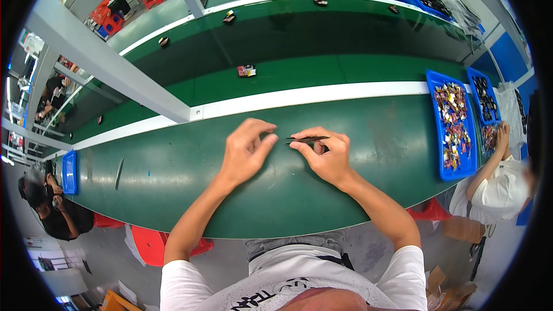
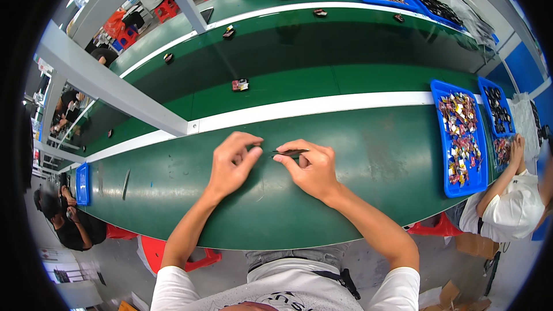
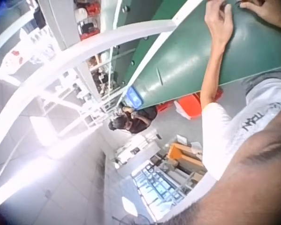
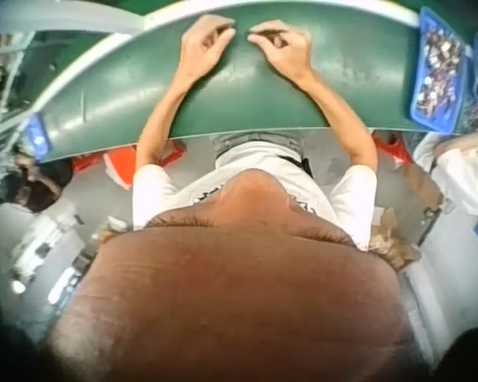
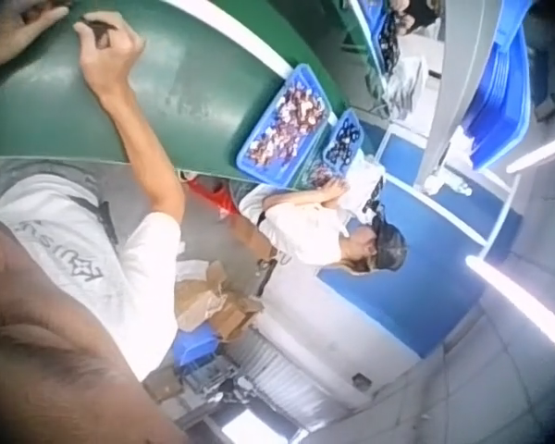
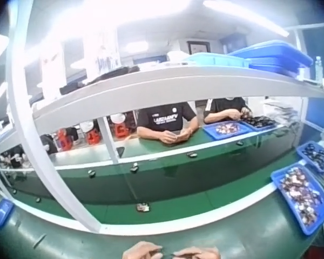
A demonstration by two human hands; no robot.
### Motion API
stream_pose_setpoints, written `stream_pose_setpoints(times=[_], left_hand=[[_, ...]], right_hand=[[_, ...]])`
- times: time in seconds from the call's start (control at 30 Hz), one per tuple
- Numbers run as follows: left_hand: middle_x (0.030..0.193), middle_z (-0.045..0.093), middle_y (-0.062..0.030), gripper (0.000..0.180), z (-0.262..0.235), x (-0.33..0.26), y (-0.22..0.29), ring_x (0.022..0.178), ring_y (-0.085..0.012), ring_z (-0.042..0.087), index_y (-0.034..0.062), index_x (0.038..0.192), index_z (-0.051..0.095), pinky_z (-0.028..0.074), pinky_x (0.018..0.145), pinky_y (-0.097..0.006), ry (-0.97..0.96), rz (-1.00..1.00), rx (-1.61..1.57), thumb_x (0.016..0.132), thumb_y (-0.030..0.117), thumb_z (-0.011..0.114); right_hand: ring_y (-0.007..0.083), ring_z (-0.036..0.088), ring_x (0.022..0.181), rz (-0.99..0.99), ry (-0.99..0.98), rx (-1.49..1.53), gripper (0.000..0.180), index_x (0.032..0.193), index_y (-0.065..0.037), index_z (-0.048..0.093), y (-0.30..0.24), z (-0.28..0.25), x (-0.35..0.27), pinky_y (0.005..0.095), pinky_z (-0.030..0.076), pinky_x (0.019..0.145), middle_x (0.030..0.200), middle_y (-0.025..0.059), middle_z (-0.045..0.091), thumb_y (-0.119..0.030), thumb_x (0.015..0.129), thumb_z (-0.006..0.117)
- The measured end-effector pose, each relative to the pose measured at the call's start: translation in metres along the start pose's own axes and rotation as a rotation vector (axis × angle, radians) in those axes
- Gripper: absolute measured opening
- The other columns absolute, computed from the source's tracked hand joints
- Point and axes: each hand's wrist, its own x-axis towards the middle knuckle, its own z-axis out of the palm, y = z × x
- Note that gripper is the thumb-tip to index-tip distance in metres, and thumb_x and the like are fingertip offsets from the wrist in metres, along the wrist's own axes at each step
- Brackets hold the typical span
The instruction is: Assembling small electronic components using tweezers on a production line.
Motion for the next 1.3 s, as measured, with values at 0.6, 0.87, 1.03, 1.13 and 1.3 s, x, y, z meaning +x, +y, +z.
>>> stream_pose_setpoints(times=[0.6,0.87,1.03,1.13,1.3], left_hand=[[0.084,0.070,-0.0077,0.010,0.017,-0.024,-0.014,0.058,-0.0153,0.059,0.0023,0.090,0.074,0.046,0.050,-0.029,0.042,0.158,-0.047,0.081,0.000,0.079],[0.085,0.070,-0.0075,0.010,0.019,-0.022,-0.009,0.057,-0.0148,0.059,0.0017,0.090,0.074,0.045,0.049,-0.029,0.033,0.149,-0.047,0.082,0.002,0.080],[0.087,0.071,-0.0084,0.009,0.018,-0.021,-0.012,0.057,-0.0150,0.059,0.0011,0.092,0.074,0.045,0.049,-0.027,-0.028,0.259,-0.081,0.084,0.003,0.078],[0.088,0.071,-0.0086,0.009,0.018,-0.021,-0.012,0.058,-0.0143,0.059,0.0013,0.095,0.075,0.044,0.048,-0.026,0.048,0.273,-0.060,0.087,0.002,0.075],[0.096,0.072,-0.0092,0.017,0.015,-0.021,-0.004,0.062,-0.0125,0.060,0.0014,0.104,0.074,0.043,0.047,-0.025,-0.014,0.158,-0.065,0.087,0.001,0.073]], right_hand=[[0.0011,0.039,0.046,0.118,-0.176,0.037,0.017,0.096,-0.004,0.077,-0.003,0.004,-0.008,0.0210,0.030,0.043,0.078,0.0037,0.075,-0.004,0.081,0.085],[0.0019,0.041,0.047,0.209,-0.255,0.090,0.012,0.098,-0.002,0.076,0.001,0.001,-0.013,0.0235,0.030,0.043,0.066,0.0042,0.070,-0.011,0.089,0.079],[0.0042,0.043,0.046,0.246,-0.159,0.292,0.028,0.084,0.001,0.069,-0.003,0.000,-0.009,0.0238,0.031,0.043,0.069,0.0087,0.070,-0.017,0.103,0.060],[0.0073,0.044,0.046,0.405,-0.190,0.361,0.049,0.067,0.001,0.057,-0.009,-0.007,-0.003,0.0250,0.036,0.045,0.074,0.0145,0.072,-0.023,0.109,0.043],[0.0131,0.058,0.055,0.336,-0.205,0.531,0.054,0.063,0.001,0.056,-0.007,-0.008,-0.005,0.0279,0.047,0.056,0.076,0.0171,0.072,-0.023,0.108,0.038]])
